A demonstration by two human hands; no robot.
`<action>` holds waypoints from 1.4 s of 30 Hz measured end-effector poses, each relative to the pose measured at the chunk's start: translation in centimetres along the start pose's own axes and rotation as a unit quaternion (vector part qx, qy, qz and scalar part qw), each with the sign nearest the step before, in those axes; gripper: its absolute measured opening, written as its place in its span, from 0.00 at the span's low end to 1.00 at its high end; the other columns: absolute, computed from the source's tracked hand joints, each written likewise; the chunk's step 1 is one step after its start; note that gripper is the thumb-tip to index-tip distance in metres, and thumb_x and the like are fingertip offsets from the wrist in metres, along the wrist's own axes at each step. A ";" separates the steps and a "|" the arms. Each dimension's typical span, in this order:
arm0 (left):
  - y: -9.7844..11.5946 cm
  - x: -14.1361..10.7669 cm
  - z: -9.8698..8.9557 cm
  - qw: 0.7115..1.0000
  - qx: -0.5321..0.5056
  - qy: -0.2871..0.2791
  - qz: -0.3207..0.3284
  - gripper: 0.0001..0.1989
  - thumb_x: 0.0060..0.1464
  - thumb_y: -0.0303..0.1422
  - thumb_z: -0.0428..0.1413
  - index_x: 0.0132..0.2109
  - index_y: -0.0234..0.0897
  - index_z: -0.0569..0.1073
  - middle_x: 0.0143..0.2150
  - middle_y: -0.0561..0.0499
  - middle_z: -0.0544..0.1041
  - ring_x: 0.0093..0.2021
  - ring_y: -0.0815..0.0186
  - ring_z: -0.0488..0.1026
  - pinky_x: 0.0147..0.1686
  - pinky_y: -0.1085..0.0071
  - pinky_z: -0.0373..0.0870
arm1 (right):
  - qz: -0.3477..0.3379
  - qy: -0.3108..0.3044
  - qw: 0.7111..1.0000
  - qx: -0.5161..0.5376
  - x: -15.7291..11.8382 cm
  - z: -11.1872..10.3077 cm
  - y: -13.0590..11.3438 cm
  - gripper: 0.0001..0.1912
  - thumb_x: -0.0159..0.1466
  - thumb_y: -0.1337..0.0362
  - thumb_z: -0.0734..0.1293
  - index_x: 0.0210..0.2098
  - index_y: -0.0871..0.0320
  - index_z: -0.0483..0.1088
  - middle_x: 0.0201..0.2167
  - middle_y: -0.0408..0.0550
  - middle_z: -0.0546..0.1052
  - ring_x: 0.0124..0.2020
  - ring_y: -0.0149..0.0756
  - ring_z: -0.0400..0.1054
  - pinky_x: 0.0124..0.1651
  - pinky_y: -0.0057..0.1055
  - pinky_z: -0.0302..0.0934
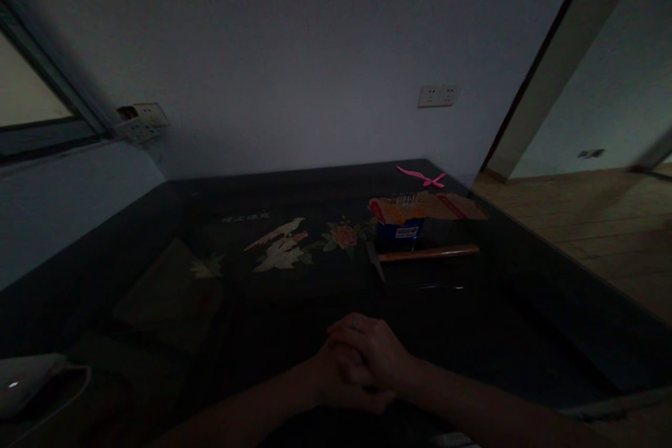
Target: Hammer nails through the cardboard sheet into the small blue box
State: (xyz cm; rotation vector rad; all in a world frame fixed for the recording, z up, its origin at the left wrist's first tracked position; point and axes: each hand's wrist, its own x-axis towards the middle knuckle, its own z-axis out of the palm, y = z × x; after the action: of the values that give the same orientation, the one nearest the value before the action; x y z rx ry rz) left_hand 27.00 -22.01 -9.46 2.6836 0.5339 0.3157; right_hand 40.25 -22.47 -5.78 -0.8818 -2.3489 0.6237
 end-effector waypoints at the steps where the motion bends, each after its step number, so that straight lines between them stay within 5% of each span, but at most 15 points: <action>1: 0.2 0.1 -0.3 1.000 -0.004 -0.006 -0.010 0.13 0.51 0.39 0.55 0.36 0.34 0.79 0.33 0.50 0.81 0.34 0.64 0.76 0.37 0.72 0.72 | -0.004 0.004 1.000 0.000 0.0 0.1 0.1 0.18 0.54 0.65 0.64 0.44 0.59 0.72 0.44 0.52 0.76 0.45 0.40 0.69 0.46 0.35 0.63; 7: 1.1 0.5 -1.7 0.998 -0.041 -0.028 -0.032 0.12 0.51 0.38 0.56 0.35 0.33 0.78 0.34 0.51 0.81 0.36 0.65 0.76 0.38 0.74 0.72 | -0.009 0.008 1.000 0.003 -0.1 0.2 0.3 0.18 0.54 0.65 0.64 0.44 0.58 0.72 0.45 0.51 0.76 0.45 0.40 0.69 0.45 0.35 0.63; 42: 0.6 0.0 -0.7 0.994 -0.074 -0.033 -0.071 0.13 0.50 0.40 0.57 0.35 0.35 0.78 0.34 0.53 0.81 0.33 0.67 0.76 0.35 0.75 0.72 | 0.006 0.003 1.000 0.020 0.0 0.0 0.0 0.17 0.54 0.63 0.66 0.43 0.58 0.73 0.44 0.51 0.77 0.43 0.41 0.70 0.45 0.35 0.64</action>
State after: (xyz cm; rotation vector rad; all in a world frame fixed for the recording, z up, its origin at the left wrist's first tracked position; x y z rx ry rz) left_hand 27.02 -22.26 -8.57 2.4892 0.6510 0.2175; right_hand 40.24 -22.42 -5.76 -0.8794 -2.3193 0.6693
